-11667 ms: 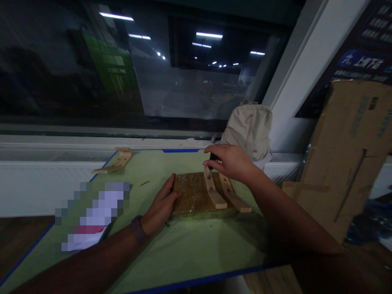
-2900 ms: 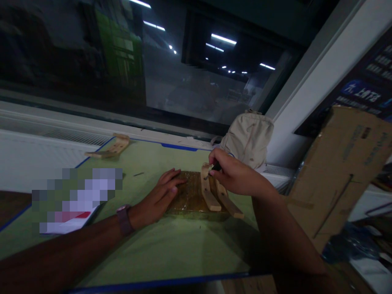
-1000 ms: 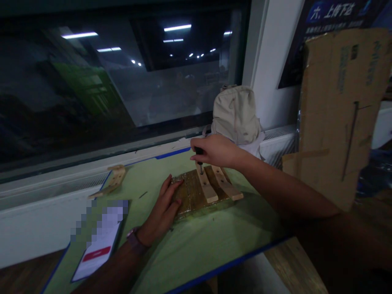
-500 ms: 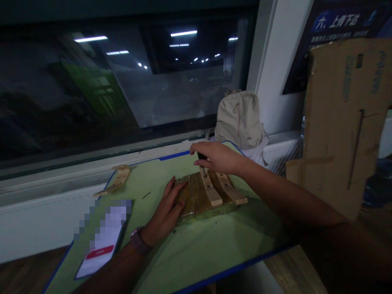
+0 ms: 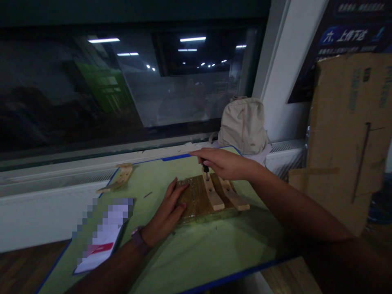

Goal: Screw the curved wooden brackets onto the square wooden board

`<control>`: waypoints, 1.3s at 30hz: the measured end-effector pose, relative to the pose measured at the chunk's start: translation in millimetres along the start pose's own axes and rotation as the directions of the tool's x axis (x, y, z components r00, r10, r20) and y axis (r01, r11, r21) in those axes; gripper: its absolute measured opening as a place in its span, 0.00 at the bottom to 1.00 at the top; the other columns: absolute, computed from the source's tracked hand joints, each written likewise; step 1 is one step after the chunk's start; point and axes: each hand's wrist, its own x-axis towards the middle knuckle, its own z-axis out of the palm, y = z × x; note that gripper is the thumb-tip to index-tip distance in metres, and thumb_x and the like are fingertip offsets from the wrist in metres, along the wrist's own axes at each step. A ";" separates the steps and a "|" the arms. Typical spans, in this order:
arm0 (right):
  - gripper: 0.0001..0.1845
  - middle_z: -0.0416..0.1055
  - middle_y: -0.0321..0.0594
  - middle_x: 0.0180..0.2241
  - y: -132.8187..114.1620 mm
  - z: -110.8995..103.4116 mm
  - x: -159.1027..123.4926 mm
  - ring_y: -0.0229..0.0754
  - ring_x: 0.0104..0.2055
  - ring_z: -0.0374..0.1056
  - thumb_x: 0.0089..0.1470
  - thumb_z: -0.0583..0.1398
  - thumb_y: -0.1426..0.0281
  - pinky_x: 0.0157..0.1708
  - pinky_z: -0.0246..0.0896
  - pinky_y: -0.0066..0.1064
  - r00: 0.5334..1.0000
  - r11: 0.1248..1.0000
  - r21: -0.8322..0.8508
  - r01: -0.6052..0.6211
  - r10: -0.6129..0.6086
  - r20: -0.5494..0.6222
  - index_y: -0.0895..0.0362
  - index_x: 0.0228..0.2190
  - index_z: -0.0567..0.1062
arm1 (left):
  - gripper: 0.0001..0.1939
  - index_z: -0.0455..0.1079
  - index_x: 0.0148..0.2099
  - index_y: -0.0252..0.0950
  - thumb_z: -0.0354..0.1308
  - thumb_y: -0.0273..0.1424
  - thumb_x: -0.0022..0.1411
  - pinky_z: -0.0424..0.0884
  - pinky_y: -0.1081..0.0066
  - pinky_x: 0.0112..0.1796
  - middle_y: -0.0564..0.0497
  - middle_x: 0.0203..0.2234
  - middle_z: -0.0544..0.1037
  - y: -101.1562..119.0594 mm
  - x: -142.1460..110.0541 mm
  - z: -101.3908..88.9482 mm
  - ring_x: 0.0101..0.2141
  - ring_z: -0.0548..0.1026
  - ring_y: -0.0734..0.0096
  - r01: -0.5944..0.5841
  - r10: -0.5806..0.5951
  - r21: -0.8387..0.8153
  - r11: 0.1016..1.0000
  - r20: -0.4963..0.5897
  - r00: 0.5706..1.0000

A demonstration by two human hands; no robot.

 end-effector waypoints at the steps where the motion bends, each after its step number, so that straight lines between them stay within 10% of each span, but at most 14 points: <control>1: 0.23 0.77 0.49 0.47 1.6 0.1 1.2 0.44 0.47 0.72 0.64 0.52 0.76 0.45 0.64 0.35 0.999 0.999 -0.010 -0.043 0.043 -0.008 0.60 0.60 0.66 | 0.26 0.58 0.69 0.37 0.45 0.32 0.72 0.40 0.43 0.67 0.41 0.73 0.41 0.3 0.0 0.0 0.72 0.39 0.51 0.000 0.000 0.001 1.000 0.002 1.000; 10: 0.21 0.80 0.49 0.31 -12.1 -7.9 3.6 0.49 0.35 0.74 0.65 0.55 0.56 0.31 0.54 0.33 0.932 0.851 -0.399 -0.342 0.362 -0.027 0.59 0.39 0.79 | 0.27 0.58 0.69 0.38 0.46 0.30 0.70 0.41 0.45 0.67 0.42 0.73 0.42 -1.3 -0.8 1.3 0.72 0.41 0.51 0.001 -0.001 -0.017 1.000 -0.022 1.000; 17: 0.26 0.72 0.54 0.57 -18.7 -1.7 -0.1 0.47 0.56 0.71 0.63 0.53 0.77 0.51 0.63 0.37 0.994 0.985 -0.137 -0.103 0.106 0.013 0.62 0.61 0.66 | 0.26 0.58 0.69 0.35 0.47 0.32 0.71 0.43 0.45 0.67 0.38 0.73 0.42 2.6 0.4 -0.6 0.72 0.41 0.50 0.014 -0.014 -0.011 1.000 -0.004 1.000; 22: 0.17 0.78 0.47 0.50 -12.3 5.3 7.7 0.46 0.49 0.74 0.63 0.57 0.73 0.44 0.63 0.33 0.998 0.990 -0.128 -0.057 0.054 -0.030 0.56 0.53 0.74 | 0.26 0.57 0.70 0.39 0.46 0.34 0.73 0.43 0.47 0.68 0.42 0.73 0.40 0.9 -0.6 -2.0 0.72 0.41 0.53 0.031 -0.031 -0.002 1.000 0.008 0.999; 28: 0.17 0.81 0.48 0.34 -28.7 -4.6 6.4 0.48 0.36 0.75 0.66 0.54 0.62 0.32 0.55 0.33 0.947 0.859 -0.408 -0.310 0.316 -0.053 0.58 0.38 0.80 | 0.26 0.57 0.70 0.41 0.47 0.34 0.73 0.44 0.48 0.68 0.46 0.74 0.41 -2.7 -0.6 -1.8 0.72 0.41 0.52 0.038 -0.038 0.002 0.999 0.004 0.999; 34: 0.32 0.70 0.57 0.60 -28.1 5.4 1.2 0.50 0.57 0.70 0.59 0.55 0.80 0.49 0.65 0.36 0.979 0.943 -0.262 -0.204 0.203 -0.030 0.65 0.65 0.61 | 0.27 0.57 0.70 0.38 0.47 0.32 0.71 0.44 0.47 0.67 0.43 0.73 0.42 -2.9 1.1 -1.7 0.72 0.41 0.51 0.029 -0.029 0.013 1.000 -0.002 1.000; 39: 0.24 0.77 0.47 0.52 -5.1 4.7 6.0 0.43 0.50 0.73 0.61 0.56 0.77 0.47 0.64 0.33 0.993 0.993 -0.045 -0.113 0.110 -0.051 0.57 0.58 0.70 | 0.26 0.58 0.70 0.39 0.47 0.32 0.72 0.44 0.47 0.68 0.42 0.73 0.42 -4.4 0.2 -1.4 0.72 0.41 0.52 0.024 -0.024 0.012 1.000 -0.003 1.000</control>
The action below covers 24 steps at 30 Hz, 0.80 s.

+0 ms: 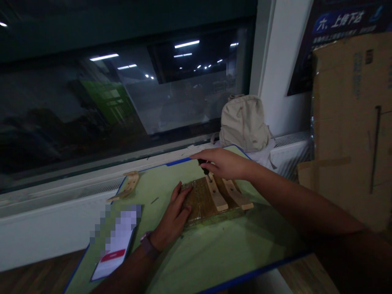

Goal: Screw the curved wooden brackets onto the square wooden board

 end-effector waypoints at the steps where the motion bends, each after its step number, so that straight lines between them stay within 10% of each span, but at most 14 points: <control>1: 0.19 0.79 0.45 0.47 2.6 -2.4 0.8 0.42 0.46 0.74 0.61 0.58 0.74 0.44 0.63 0.32 0.999 0.999 0.000 -0.033 0.033 -0.017 0.57 0.54 0.74 | 0.26 0.58 0.70 0.39 0.47 0.32 0.72 0.43 0.47 0.67 0.42 0.73 0.42 0.3 -0.3 -0.2 0.72 0.42 0.52 0.000 0.000 -0.003 1.000 0.001 1.000; 9: 0.14 0.77 0.42 0.30 -21.7 -8.6 -2.5 0.43 0.31 0.68 0.64 0.58 0.59 0.28 0.43 0.32 0.985 0.943 -0.309 -0.126 0.156 0.076 0.56 0.35 0.76 | 0.26 0.59 0.69 0.37 0.47 0.33 0.72 0.43 0.46 0.67 0.40 0.73 0.44 5.7 0.9 -1.6 0.72 0.42 0.49 -0.006 0.006 -0.001 1.000 -0.003 1.000; 20: 0.13 0.73 0.41 0.40 13.0 -10.7 -6.5 0.39 0.39 0.68 0.58 0.56 0.81 0.40 0.61 0.30 0.969 0.952 0.287 0.109 -0.166 0.182 0.57 0.44 0.68 | 0.27 0.58 0.70 0.36 0.46 0.34 0.72 0.43 0.48 0.68 0.41 0.73 0.42 -2.5 0.1 0.1 0.72 0.42 0.51 -0.039 0.039 0.012 0.999 -0.011 0.999; 24: 0.11 0.77 0.39 0.36 12.0 -9.4 -1.4 0.41 0.36 0.69 0.58 0.64 0.70 0.35 0.54 0.29 0.997 0.998 0.014 -0.057 0.056 0.061 0.56 0.43 0.73 | 0.27 0.58 0.70 0.35 0.46 0.33 0.72 0.42 0.48 0.68 0.41 0.73 0.42 -0.7 0.2 0.2 0.72 0.41 0.51 -0.031 0.032 0.009 0.999 -0.010 0.999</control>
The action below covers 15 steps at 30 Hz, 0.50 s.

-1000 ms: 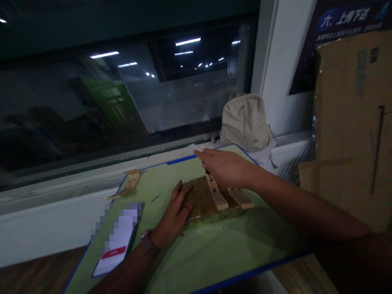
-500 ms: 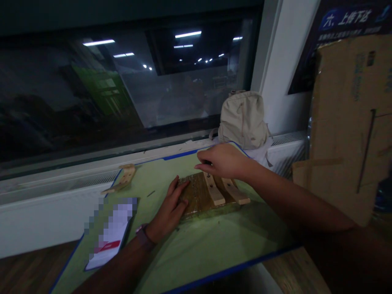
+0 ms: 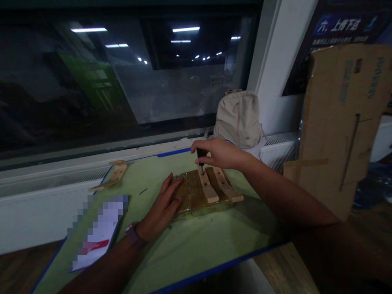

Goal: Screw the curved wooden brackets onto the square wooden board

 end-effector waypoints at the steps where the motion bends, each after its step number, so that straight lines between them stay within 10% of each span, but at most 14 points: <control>1: 0.10 0.77 0.39 0.34 -1.5 0.9 1.2 0.42 0.34 0.69 0.58 0.65 0.67 0.33 0.51 0.29 0.997 0.992 -0.105 -0.070 0.066 -0.034 0.55 0.42 0.74 | 0.27 0.58 0.70 0.35 0.46 0.33 0.72 0.43 0.48 0.68 0.41 0.73 0.43 0.8 0.0 -0.1 0.72 0.42 0.51 -0.002 0.002 0.000 1.000 -0.001 1.000; 6: 0.17 0.78 0.45 0.33 -11.5 3.6 0.4 0.47 0.34 0.71 0.63 0.58 0.57 0.32 0.52 0.32 0.982 0.926 -0.325 -0.191 0.179 -0.067 0.57 0.42 0.76 | 0.26 0.58 0.70 0.36 0.46 0.33 0.72 0.44 0.47 0.67 0.41 0.73 0.42 4.2 -0.5 -0.7 0.72 0.42 0.50 0.004 -0.004 0.004 1.000 0.002 1.000; 11: 0.24 0.70 0.59 0.57 -13.4 10.0 -2.2 0.48 0.56 0.68 0.63 0.53 0.76 0.50 0.61 0.36 0.995 0.994 -0.044 0.095 -0.096 -0.022 0.67 0.60 0.65 | 0.27 0.57 0.70 0.35 0.45 0.33 0.72 0.43 0.47 0.68 0.41 0.74 0.41 4.9 -0.8 0.2 0.72 0.41 0.51 0.016 -0.016 0.004 1.000 0.012 1.000; 15: 0.23 0.75 0.53 0.51 -4.6 10.0 1.1 0.44 0.50 0.71 0.62 0.53 0.78 0.48 0.62 0.33 0.994 0.992 0.070 0.101 -0.098 -0.052 0.65 0.58 0.68 | 0.27 0.57 0.70 0.35 0.45 0.32 0.71 0.44 0.48 0.68 0.42 0.74 0.41 6.6 0.4 0.3 0.72 0.41 0.51 0.023 -0.023 0.001 1.000 0.016 1.000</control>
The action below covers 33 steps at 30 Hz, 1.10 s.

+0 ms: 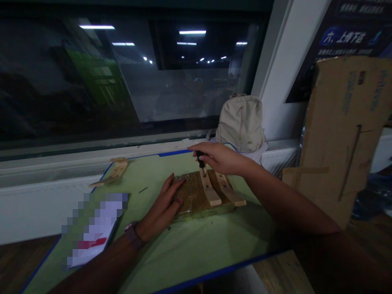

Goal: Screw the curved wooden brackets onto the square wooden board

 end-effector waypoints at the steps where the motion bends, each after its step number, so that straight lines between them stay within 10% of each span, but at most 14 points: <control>1: 0.20 0.77 0.51 0.47 2.1 -2.2 0.5 0.43 0.46 0.72 0.62 0.54 0.76 0.44 0.61 0.32 0.999 0.999 -0.012 -0.043 0.043 -0.014 0.64 0.55 0.71 | 0.27 0.58 0.70 0.35 0.45 0.32 0.71 0.44 0.48 0.68 0.41 0.74 0.41 0.3 0.4 0.0 0.72 0.42 0.51 0.002 -0.002 0.000 1.000 -0.003 1.000; 5: 0.06 0.75 0.40 0.31 1.2 -15.5 -0.9 0.40 0.31 0.67 0.58 0.62 0.70 0.32 0.52 0.29 0.972 0.952 -0.195 -0.234 0.237 -0.012 0.59 0.38 0.76 | 0.28 0.58 0.70 0.34 0.46 0.31 0.70 0.46 0.45 0.67 0.40 0.73 0.42 -0.9 1.5 0.5 0.71 0.43 0.48 0.001 -0.001 0.002 1.000 -0.009 1.000; 9: 0.13 0.70 0.38 0.25 -13.9 -19.5 -4.7 0.40 0.27 0.60 0.60 0.62 0.59 0.27 0.40 0.32 0.944 0.877 -0.381 -0.292 0.329 0.033 0.56 0.30 0.73 | 0.28 0.57 0.70 0.35 0.46 0.31 0.70 0.45 0.43 0.67 0.40 0.73 0.41 -2.3 1.6 1.5 0.71 0.42 0.48 -0.014 0.014 -0.010 1.000 -0.005 1.000; 18: 0.11 0.69 0.40 0.38 -6.3 -14.9 -8.1 0.40 0.38 0.64 0.52 0.59 0.80 0.37 0.56 0.29 0.989 0.999 0.026 0.045 -0.048 0.143 0.56 0.36 0.66 | 0.27 0.58 0.69 0.36 0.45 0.33 0.70 0.45 0.43 0.67 0.40 0.73 0.42 2.2 1.3 -0.8 0.72 0.42 0.48 -0.013 0.014 -0.014 1.000 0.009 1.000; 27: 0.19 0.69 0.37 0.24 -2.3 -14.7 -0.7 0.41 0.28 0.63 0.59 0.62 0.55 0.29 0.41 0.31 0.945 0.875 -0.375 -0.306 0.326 -0.011 0.56 0.26 0.72 | 0.27 0.59 0.70 0.39 0.46 0.32 0.71 0.47 0.43 0.66 0.43 0.73 0.43 -0.5 -0.1 0.6 0.71 0.44 0.49 -0.009 0.009 -0.024 1.000 -0.022 1.000; 33: 0.07 0.72 0.45 0.40 -15.2 -18.7 -11.2 0.43 0.40 0.67 0.58 0.60 0.74 0.38 0.56 0.30 0.989 0.993 -0.116 -0.001 0.017 0.144 0.58 0.40 0.71 | 0.27 0.60 0.69 0.39 0.47 0.32 0.70 0.49 0.44 0.66 0.43 0.73 0.45 4.6 0.2 -1.5 0.71 0.45 0.47 -0.012 0.012 -0.018 1.000 -0.023 1.000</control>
